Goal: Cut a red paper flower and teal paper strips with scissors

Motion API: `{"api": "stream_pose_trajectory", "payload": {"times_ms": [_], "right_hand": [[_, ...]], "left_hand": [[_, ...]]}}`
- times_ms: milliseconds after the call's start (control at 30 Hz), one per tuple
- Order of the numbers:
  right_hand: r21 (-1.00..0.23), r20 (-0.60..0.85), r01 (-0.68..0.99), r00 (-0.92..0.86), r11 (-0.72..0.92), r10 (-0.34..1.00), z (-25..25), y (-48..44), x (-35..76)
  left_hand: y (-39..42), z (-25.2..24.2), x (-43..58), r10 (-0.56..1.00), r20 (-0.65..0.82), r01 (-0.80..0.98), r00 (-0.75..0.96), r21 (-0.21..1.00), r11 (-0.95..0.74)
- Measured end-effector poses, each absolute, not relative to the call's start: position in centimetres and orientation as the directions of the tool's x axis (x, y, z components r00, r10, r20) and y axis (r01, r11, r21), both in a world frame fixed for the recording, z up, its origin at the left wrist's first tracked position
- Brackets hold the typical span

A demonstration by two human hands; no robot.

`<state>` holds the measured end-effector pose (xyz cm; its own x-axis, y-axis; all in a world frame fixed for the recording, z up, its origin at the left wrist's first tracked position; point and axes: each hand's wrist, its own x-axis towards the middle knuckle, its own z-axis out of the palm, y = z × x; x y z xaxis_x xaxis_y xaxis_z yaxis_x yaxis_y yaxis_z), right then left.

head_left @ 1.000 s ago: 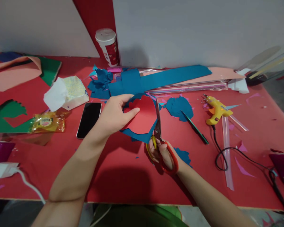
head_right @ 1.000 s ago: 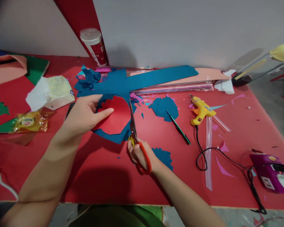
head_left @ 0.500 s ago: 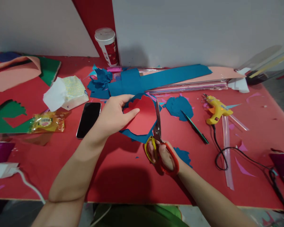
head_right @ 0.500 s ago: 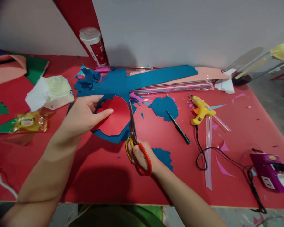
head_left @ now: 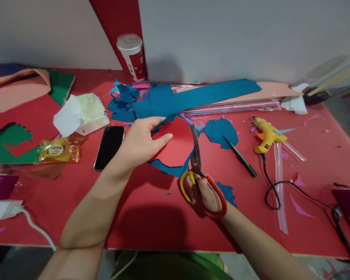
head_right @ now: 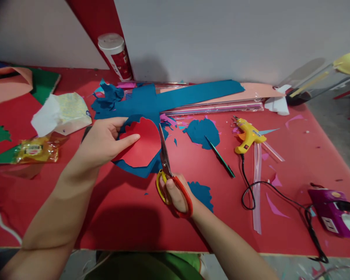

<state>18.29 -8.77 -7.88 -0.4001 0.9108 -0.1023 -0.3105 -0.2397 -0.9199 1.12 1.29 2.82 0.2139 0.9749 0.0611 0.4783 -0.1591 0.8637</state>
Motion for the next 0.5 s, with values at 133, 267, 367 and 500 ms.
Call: {"api": "stream_pose_trajectory", "payload": {"times_ms": [133, 267, 367, 500], "right_hand": [[-0.921, -0.084, -0.323, -0.379, -0.217, 0.922, -7.8, -8.8, 18.2], [-0.921, -0.086, -0.322, -0.377, -0.218, 0.922, -7.6, -8.7, 18.2], [-0.924, -0.095, -0.313, -0.372, -0.221, 0.923, -7.2, -8.7, 18.1], [-0.936, -0.091, -0.288, -0.359, -0.203, 0.929, -6.7, -8.6, 18.0]], "left_hand": [[1.4, 2.5, 1.1, 0.974, 0.074, 0.455, 0.216, 0.874, -0.167], [1.4, 2.5, 1.1, 0.976, 0.058, 0.441, 0.210, 0.885, -0.148], [1.4, 2.6, 1.1, 0.977, 0.051, 0.440, 0.208, 0.887, -0.140], [1.4, 2.7, 1.1, 0.972, 0.060, 0.435, 0.226, 0.887, -0.156]]}}
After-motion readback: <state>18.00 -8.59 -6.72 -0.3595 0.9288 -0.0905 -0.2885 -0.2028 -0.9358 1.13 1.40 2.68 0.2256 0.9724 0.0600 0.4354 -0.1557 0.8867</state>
